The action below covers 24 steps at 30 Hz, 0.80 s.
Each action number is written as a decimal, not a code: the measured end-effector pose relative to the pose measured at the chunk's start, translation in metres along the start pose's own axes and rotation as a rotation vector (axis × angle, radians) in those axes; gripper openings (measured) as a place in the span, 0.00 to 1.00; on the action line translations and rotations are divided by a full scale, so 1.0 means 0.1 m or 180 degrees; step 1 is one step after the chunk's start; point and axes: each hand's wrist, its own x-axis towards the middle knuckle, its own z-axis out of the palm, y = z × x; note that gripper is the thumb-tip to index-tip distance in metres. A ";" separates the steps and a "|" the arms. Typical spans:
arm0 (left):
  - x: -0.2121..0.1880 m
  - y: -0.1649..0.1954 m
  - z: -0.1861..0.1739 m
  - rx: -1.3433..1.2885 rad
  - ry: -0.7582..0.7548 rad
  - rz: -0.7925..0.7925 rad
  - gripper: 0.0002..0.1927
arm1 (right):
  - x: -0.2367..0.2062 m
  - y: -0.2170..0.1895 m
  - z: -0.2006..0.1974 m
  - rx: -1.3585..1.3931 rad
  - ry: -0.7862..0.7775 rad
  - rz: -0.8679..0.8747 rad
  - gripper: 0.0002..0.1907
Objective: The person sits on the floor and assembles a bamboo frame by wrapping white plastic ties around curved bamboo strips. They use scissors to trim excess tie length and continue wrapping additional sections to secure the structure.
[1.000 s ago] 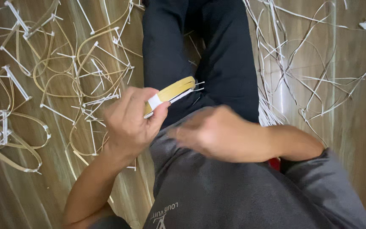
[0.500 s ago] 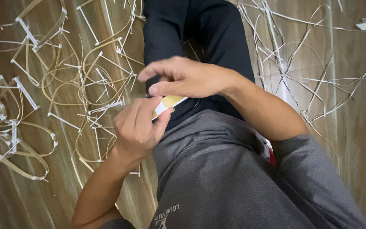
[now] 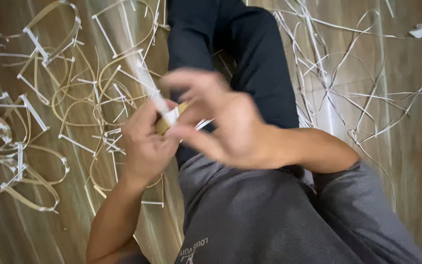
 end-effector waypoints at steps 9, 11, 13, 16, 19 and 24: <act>-0.01 0.03 0.05 0.0253 0.0048 -0.0080 0.11 | -0.04 0.32 0.05 -0.0252 -0.0029 0.0245 0.27; -0.03 0.03 0.07 0.0168 0.0035 -0.0123 0.11 | -0.10 0.32 0.04 -0.0468 0.0050 0.0207 0.22; -0.03 -0.01 0.04 -0.0040 -0.0037 -0.0170 0.11 | -0.15 0.29 0.02 -0.0208 0.0103 0.0191 0.20; 0.02 -0.12 -0.10 -0.0677 -0.0242 -0.0412 0.12 | -0.27 0.25 0.12 0.0732 0.0183 0.0633 0.18; 0.06 -0.21 -0.16 -0.0870 -0.0314 -0.0487 0.12 | -0.36 0.40 0.41 0.0967 0.0358 0.1408 0.13; -0.05 -0.21 -0.09 -0.0424 -0.0191 -0.0208 0.14 | -0.61 0.74 0.69 0.0523 0.0740 0.1206 0.09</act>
